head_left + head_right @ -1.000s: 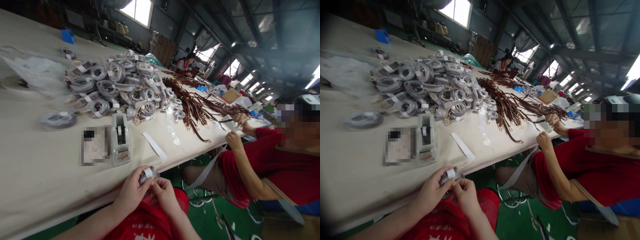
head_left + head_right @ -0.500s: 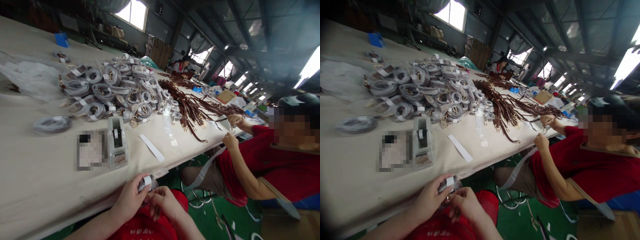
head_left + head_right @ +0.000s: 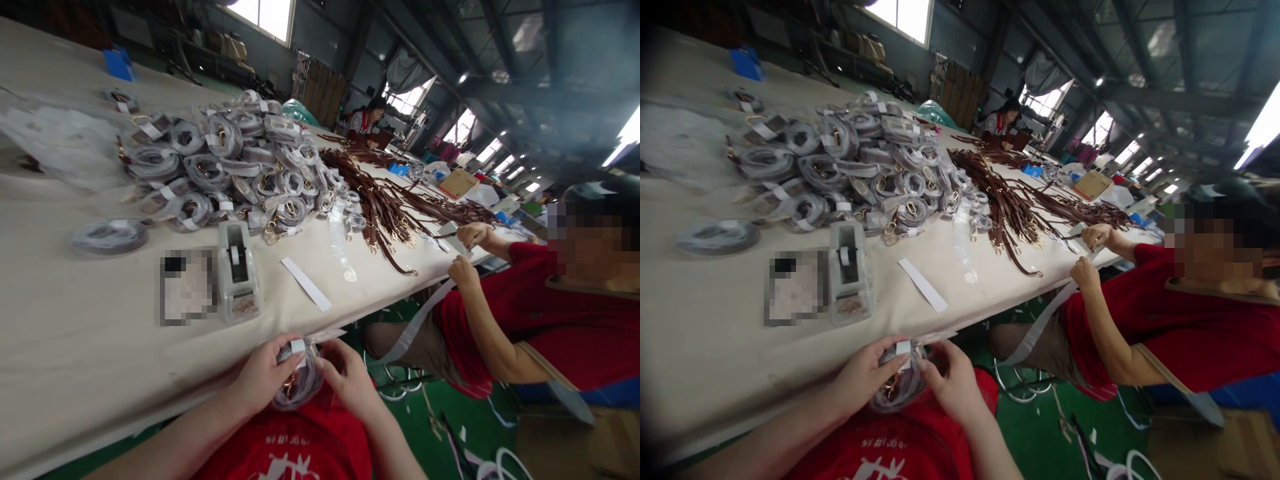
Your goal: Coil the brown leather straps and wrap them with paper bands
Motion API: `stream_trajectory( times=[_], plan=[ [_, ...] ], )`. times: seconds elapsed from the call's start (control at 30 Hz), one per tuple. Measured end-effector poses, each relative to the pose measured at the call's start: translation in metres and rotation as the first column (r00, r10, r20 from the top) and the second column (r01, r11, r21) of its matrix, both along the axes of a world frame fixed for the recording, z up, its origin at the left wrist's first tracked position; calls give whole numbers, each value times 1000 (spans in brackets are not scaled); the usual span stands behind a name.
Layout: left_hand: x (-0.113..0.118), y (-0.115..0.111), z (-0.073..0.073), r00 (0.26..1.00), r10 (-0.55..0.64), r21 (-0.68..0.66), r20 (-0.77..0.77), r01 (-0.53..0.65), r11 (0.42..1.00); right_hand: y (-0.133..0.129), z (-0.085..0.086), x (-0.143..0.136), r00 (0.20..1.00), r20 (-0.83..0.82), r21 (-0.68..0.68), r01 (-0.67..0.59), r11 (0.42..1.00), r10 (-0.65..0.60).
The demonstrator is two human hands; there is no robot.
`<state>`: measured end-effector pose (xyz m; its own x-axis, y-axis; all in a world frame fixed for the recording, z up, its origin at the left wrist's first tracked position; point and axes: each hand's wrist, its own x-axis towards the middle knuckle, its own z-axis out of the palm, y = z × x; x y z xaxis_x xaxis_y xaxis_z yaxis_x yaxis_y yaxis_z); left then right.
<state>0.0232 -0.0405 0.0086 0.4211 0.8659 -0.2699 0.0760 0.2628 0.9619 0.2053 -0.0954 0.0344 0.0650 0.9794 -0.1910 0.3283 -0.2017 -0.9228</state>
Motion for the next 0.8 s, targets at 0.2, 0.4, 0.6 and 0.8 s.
stream_trajectory(
  times=[0.2,0.4,0.6,0.8],
  plan=[
    [2,-2,7,993,-114,70,11,113,991,0,-9,-11,961,-273,-54,-52,997,36],
    [0,3,1,915,-91,501,-394,297,813,-2,-7,-11,994,77,38,-75,996,72],
    [-1,0,-4,833,83,632,-547,346,693,-20,-7,-32,912,410,93,-69,993,25],
    [-25,-2,-13,858,386,915,-339,205,347,-22,14,-7,991,-69,70,-111,991,116]
  ],
)
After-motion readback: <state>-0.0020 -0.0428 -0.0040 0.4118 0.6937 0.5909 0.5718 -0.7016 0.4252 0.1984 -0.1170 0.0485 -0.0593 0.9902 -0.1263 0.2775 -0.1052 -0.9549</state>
